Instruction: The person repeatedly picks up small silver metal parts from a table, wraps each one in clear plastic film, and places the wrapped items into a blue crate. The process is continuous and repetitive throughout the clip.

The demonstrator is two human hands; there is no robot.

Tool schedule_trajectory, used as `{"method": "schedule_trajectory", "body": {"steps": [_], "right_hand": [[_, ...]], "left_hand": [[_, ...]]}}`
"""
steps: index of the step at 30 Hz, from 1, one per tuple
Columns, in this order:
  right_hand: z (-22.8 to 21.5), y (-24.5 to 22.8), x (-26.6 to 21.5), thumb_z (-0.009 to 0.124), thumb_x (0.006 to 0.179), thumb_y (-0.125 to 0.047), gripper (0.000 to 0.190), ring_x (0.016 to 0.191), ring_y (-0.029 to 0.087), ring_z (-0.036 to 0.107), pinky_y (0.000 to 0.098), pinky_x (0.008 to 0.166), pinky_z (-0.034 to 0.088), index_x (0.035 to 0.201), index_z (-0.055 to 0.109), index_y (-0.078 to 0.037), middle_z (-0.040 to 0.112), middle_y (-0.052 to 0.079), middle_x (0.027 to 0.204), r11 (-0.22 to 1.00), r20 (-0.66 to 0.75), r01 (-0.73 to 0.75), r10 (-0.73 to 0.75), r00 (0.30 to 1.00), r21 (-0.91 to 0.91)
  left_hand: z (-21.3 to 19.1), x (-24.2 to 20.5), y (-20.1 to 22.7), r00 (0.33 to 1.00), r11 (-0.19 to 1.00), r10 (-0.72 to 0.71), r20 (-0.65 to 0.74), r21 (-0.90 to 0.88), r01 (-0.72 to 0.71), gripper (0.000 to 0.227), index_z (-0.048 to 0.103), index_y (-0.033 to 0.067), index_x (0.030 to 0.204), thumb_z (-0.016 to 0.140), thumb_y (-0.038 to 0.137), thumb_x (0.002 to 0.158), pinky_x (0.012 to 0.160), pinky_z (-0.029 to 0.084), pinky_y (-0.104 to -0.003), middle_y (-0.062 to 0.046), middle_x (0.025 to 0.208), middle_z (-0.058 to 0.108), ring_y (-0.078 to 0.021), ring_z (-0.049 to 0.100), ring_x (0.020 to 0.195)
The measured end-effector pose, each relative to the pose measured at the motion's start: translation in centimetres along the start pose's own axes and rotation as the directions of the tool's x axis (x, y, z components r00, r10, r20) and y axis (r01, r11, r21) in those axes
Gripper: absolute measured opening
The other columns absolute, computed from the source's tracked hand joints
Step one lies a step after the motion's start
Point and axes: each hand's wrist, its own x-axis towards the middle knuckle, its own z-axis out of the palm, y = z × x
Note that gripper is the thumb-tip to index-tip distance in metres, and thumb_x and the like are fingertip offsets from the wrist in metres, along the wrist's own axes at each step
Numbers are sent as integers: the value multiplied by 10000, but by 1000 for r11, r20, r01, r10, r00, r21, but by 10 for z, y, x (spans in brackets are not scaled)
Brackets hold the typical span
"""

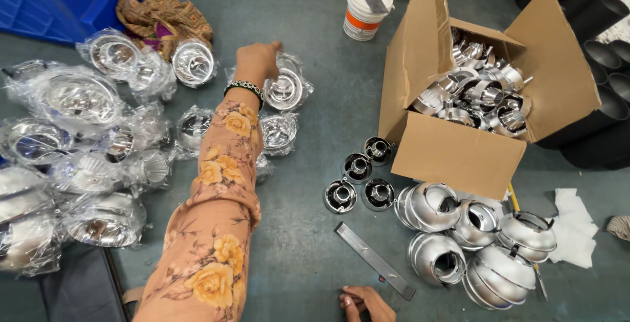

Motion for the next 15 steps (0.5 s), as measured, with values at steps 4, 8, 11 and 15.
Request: {"method": "schedule_trajectory", "body": {"steps": [4,8,11,15], "right_hand": [[-7,-20,9,738,795,30,133,634,121,793,219,510,586,918,774,-5,782,84,731,999,62,35,-36,997,18],[-16,-49,15,704,842,26,135,698,138,773,236,576,579,970,744,9,772,88,829,998,136,52,-56,989,35],[-21,-68,18,697,874,-11,120,701,134,771,243,610,576,986,739,-6,773,73,825,999,140,49,-48,989,-5],[-23,-80,16,681,898,-30,117,715,142,763,255,626,571,1002,734,-16,765,80,852,999,147,51,-53,988,14]], "left_hand": [[15,-9,24,980,985,174,-94,8,-174,659,603,350,1337,821,155,747,844,562,-426,-47,1120,734,-268,688,1091],[-7,-54,54,926,950,304,-225,-5,-313,553,618,327,1285,758,127,788,777,558,-457,-58,1028,744,-292,707,1001],[-40,-105,67,849,907,374,-373,-44,-419,480,629,314,1250,777,198,808,732,542,-483,-74,996,735,-322,700,953],[-66,-189,64,811,852,437,-389,-111,-512,458,620,300,1242,814,328,828,726,524,-510,-85,971,734,-353,690,930]]}}
